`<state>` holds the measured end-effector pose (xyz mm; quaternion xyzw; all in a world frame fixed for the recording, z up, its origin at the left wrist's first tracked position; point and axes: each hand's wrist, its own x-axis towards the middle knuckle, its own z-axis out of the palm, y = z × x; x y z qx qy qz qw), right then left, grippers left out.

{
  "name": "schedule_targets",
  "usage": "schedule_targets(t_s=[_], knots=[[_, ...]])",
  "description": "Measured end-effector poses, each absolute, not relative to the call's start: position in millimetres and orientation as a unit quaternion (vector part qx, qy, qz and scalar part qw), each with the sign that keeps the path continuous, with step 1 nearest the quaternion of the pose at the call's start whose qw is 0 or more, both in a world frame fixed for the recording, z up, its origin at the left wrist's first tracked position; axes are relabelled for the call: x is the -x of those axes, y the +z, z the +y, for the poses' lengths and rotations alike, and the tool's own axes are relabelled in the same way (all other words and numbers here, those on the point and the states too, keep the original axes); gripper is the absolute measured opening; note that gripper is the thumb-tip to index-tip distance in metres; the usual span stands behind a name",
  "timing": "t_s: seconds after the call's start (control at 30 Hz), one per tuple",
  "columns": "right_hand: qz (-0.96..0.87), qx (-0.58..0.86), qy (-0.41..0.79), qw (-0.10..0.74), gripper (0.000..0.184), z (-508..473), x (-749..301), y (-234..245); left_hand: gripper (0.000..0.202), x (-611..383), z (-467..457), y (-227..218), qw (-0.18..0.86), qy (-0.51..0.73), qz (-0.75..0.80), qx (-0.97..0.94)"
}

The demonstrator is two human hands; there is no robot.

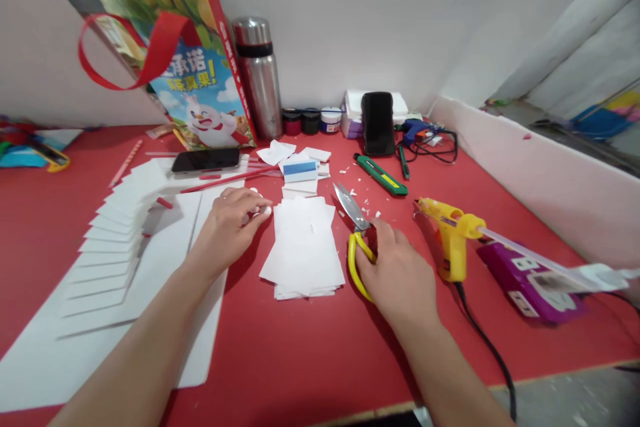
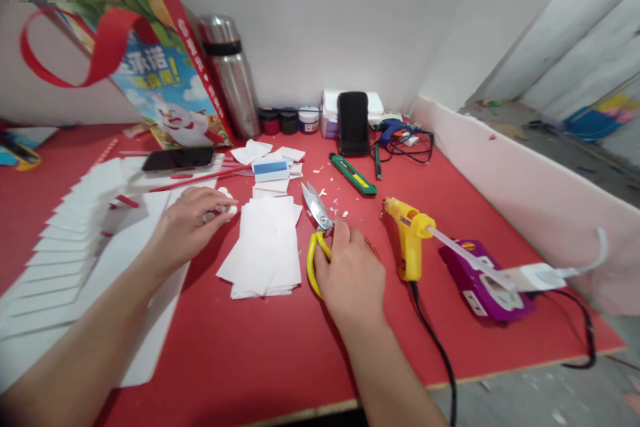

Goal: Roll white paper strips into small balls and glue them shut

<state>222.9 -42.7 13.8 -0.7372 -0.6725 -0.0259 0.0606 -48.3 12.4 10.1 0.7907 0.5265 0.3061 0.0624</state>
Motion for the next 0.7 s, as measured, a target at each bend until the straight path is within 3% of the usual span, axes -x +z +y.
schedule_targets(t_s=[0.2, 0.43, 0.57, 0.7], knots=[[-0.675, 0.736, -0.021, 0.057, 0.037, -42.8, -223.1, 12.3, 0.022, 47.9, 14.2, -0.1, 0.041, 0.245, 0.548, -0.799], [-0.68, 0.731, 0.002, 0.057, 0.034, -44.8, -221.5, 14.1, 0.031, 51.7, 13.7, -5.0, 0.011, 0.298, 0.549, -0.781], [-0.675, 0.73, 0.03, 0.103, 0.037, -43.9, -224.5, 12.4, 0.034, 49.5, 12.7, -5.3, 0.021, 0.31, 0.546, -0.778], [-0.639, 0.746, 0.063, 0.175, 0.039, -43.6, -230.0, 11.5, 0.021, 48.5, 15.2, -5.4, 0.023, 0.317, 0.53, -0.786]])
